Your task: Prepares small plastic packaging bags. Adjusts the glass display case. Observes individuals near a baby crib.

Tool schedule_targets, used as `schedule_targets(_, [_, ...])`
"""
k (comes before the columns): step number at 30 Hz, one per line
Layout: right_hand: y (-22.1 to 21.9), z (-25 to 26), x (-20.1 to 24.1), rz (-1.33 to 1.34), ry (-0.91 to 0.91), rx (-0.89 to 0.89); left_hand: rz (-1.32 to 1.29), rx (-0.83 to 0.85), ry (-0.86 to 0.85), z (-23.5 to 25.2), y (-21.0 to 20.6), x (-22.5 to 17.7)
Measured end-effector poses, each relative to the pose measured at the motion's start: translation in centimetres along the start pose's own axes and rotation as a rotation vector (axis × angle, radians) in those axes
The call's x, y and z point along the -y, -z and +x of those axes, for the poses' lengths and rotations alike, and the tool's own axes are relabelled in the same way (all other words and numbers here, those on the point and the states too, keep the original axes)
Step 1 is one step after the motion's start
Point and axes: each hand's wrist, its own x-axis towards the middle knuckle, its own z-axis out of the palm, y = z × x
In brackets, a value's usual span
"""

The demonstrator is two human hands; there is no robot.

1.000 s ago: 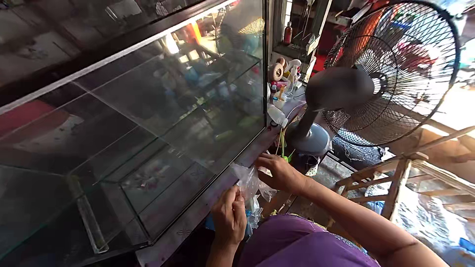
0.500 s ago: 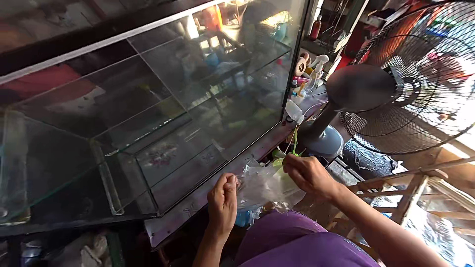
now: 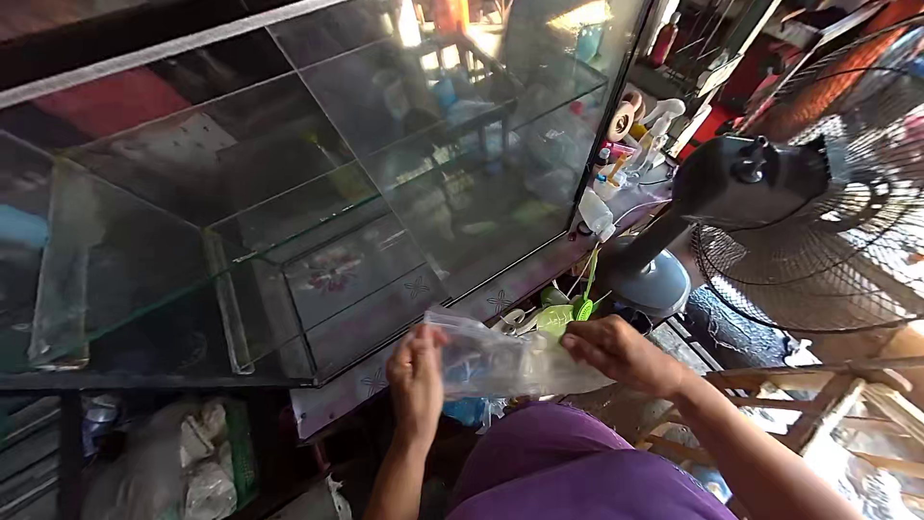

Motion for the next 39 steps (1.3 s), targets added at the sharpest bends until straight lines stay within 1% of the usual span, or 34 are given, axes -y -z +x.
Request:
schedule_targets(2, [1.6, -0.6, -0.7, 0.098, -0.067, -0.089, -0.106, -0.184, 0.124, 0.2, 1.5, 1.0])
schedule_targets(3, [2.3, -0.8, -1.3, 0.150, -0.085, -0.137, -0.161, -0.231, 0.178, 0.1, 2.3, 1.3])
schedule_targets(5, [3.4, -0.8, -2.4, 0.267, -0.078, -0.205, -0.305, -0.248, 0.332, -0.4, 3.5, 1.4])
schedule_targets(6, [3.9, -0.6, -3.0, 0.329, -0.057, -0.201, -0.416, -0.225, 0.406, -0.8, 4.0, 1.5])
schedule_targets(8, [4.7, 0.0, -3.9, 0.453, -0.026, -0.113, -0.633, -0.198, 0.508, -1.7, 4.8, 1.8])
schedule_targets(10, [5.0, 1.1, -4.7, 0.498, -0.010, -0.040, -0.708, -0.262, 0.541, -2.7, 4.8, 1.8])
schedule_targets(13, [4.5, 3.1, -5.3, 0.412, -0.018, 0.023, -0.537, -0.494, 0.513, -4.1, 3.6, 1.9])
schedule_targets(15, [4.4, 4.8, -5.5, 0.322, 0.007, 0.100, -0.424, -0.622, 0.425, -5.2, 3.8, 2.3])
schedule_targets(17, [4.4, 6.6, -5.6, 0.103, 0.065, 0.140, -0.291, -0.710, 0.355, -6.4, 5.0, 2.8])
schedule_targets(18, [4.3, 7.5, -5.3, -0.069, 0.092, 0.131, -0.231, -0.725, 0.354, -7.1, 5.9, 2.8])
schedule_targets(20, [3.6, 9.4, -4.3, -0.412, 0.149, 0.077, -0.141, -0.662, 0.433, -8.9, 8.3, 2.5])
schedule_targets(21, [3.0, 10.4, -3.4, -0.526, 0.164, 0.040, -0.122, -0.616, 0.479, -9.6, 9.7, 2.3])
schedule_targets(23, [1.5, 12.2, -1.4, -0.672, 0.163, -0.051, -0.129, -0.566, 0.514, -10.5, 12.0, 1.9])
schedule_targets(24, [0.5, 12.8, -0.5, -0.715, 0.151, -0.089, -0.166, -0.554, 0.510, -10.8, 12.9, 1.7])
schedule_targets(26, [-1.3, 13.7, 1.3, -0.712, 0.070, -0.095, -0.288, -0.543, 0.523, -10.9, 14.3, 1.1])
schedule_targets(28, [-2.8, 14.2, 2.3, -0.563, -0.020, -0.082, -0.463, -0.574, 0.553, -10.4, 15.4, 0.8])
schedule_targets(29, [-3.3, 14.5, 2.7, -0.417, -0.056, -0.064, -0.560, -0.607, 0.546, -10.0, 15.9, 0.8])
schedule_targets(31, [-4.7, 14.6, 3.9, 0.090, -0.102, -0.056, -0.715, -0.699, 0.476, -9.0, 16.6, 0.8])
schedule_targets(32, [-5.4, 14.7, 4.7, 0.318, -0.102, -0.070, -0.753, -0.752, 0.418, -8.3, 16.8, 0.5])
schedule_targets(33, [-6.2, 14.9, 5.5, 0.459, -0.075, -0.100, -0.777, -0.801, 0.337, -7.5, 16.9, 0.0])
schedule_targets(34, [-6.9, 15.3, 6.4, 0.509, -0.009, -0.145, -0.773, -0.823, 0.230, -6.6, 16.9, -0.5])
schedule_targets(35, [-7.4, 15.8, 7.2, 0.486, 0.086, -0.196, -0.725, -0.811, 0.091, -5.7, 17.0, -0.9])
schedule_targets(37, [-8.0, 17.3, 8.9, 0.296, 0.288, -0.252, -0.520, -0.708, -0.227, -3.5, 17.7, -1.6])
schedule_targets(38, [-8.0, 18.3, 9.8, 0.151, 0.370, -0.265, -0.354, -0.641, -0.339, -2.0, 18.2, -2.2])
schedule_targets(39, [-8.0, 19.5, 10.8, 0.007, 0.420, -0.271, -0.168, -0.573, -0.397, -0.3, 18.7, -3.1])
